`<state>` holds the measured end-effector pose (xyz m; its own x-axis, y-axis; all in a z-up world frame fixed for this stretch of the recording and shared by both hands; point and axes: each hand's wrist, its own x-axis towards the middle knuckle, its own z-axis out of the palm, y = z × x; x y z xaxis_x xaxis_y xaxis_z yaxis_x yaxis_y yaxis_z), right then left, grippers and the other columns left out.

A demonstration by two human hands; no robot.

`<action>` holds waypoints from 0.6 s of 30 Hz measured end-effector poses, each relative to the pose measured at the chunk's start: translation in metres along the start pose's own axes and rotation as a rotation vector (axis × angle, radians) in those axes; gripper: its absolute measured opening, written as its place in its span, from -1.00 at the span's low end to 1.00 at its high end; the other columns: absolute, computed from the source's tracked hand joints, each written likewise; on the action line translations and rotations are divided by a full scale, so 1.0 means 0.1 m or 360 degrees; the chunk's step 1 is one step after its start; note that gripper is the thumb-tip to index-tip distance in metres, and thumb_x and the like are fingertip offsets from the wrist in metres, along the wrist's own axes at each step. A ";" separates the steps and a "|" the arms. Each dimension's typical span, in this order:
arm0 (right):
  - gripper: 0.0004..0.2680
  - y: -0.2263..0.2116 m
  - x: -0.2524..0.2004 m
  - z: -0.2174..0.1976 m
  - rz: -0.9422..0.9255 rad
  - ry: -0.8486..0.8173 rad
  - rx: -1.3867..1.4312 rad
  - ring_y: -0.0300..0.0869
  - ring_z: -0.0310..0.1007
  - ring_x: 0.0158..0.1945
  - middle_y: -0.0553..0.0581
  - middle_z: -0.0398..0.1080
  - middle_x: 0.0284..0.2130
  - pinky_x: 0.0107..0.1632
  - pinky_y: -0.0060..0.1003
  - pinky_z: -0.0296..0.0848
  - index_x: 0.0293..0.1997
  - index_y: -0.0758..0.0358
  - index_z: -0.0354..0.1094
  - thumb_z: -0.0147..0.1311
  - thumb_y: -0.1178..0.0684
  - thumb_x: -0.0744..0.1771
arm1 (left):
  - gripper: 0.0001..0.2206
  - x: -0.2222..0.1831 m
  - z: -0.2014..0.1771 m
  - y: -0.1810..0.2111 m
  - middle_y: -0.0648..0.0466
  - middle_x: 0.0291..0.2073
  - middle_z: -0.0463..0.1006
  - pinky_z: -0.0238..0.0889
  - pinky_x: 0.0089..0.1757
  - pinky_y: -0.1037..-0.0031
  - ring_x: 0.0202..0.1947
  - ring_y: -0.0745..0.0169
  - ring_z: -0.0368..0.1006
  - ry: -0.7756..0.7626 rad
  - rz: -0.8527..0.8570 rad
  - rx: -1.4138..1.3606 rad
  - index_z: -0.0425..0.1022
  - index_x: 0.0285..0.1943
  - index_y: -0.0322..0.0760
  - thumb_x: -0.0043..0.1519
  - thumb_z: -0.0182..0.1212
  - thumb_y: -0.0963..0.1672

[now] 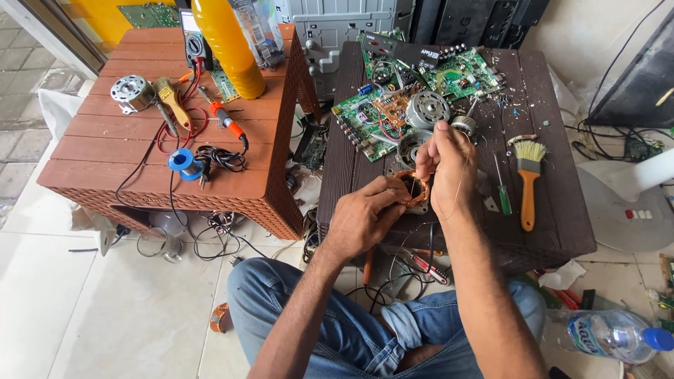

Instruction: Unwinding copper wire from an electronic motor stator for salvage or repair

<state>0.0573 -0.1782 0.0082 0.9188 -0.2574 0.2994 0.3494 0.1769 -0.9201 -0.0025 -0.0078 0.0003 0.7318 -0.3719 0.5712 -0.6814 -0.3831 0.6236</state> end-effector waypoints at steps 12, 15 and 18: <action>-0.72 -0.44 -0.10 -0.11 -0.0052 -0.0148 0.0088 -0.17 0.40 -0.70 0.22 0.35 -0.65 -0.65 -0.42 0.34 -0.37 0.26 0.30 -0.11 -0.06 0.47 | -0.89 0.02 0.03 0.06 0.15 -0.22 0.55 0.49 -0.30 0.29 -0.28 -0.04 0.61 0.0042 -0.0098 0.0022 0.59 -0.11 -0.08 0.31 0.22 -0.06; -0.82 -0.93 -0.35 -0.40 -0.0107 -0.0318 0.0426 -0.19 0.43 -0.56 0.16 0.43 -0.46 -0.56 -0.38 0.39 -0.20 0.25 0.40 -0.06 0.02 0.46 | -0.86 0.03 0.04 0.08 0.16 -0.14 0.55 0.42 -0.33 0.40 -0.35 0.14 0.54 0.0012 -0.0127 0.0070 0.58 -0.14 -0.16 0.31 0.20 -0.07; -0.96 -1.18 -0.74 -1.30 -0.0210 -0.0393 0.0597 -0.40 0.29 -0.52 -0.11 0.40 -0.42 -0.44 -0.52 0.26 -0.20 0.07 0.40 0.06 0.05 0.38 | -0.84 0.04 0.03 0.10 0.17 -0.06 0.54 0.37 -0.32 0.49 -0.37 0.31 0.49 -0.0012 -0.0120 0.0140 0.58 -0.15 -0.23 0.32 0.17 -0.08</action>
<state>-0.0758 -0.3033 0.0621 0.8623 -0.0751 0.5008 0.4668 0.5009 -0.7288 -0.0062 -0.0159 0.0071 0.7809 -0.3454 0.5204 -0.6234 -0.4827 0.6151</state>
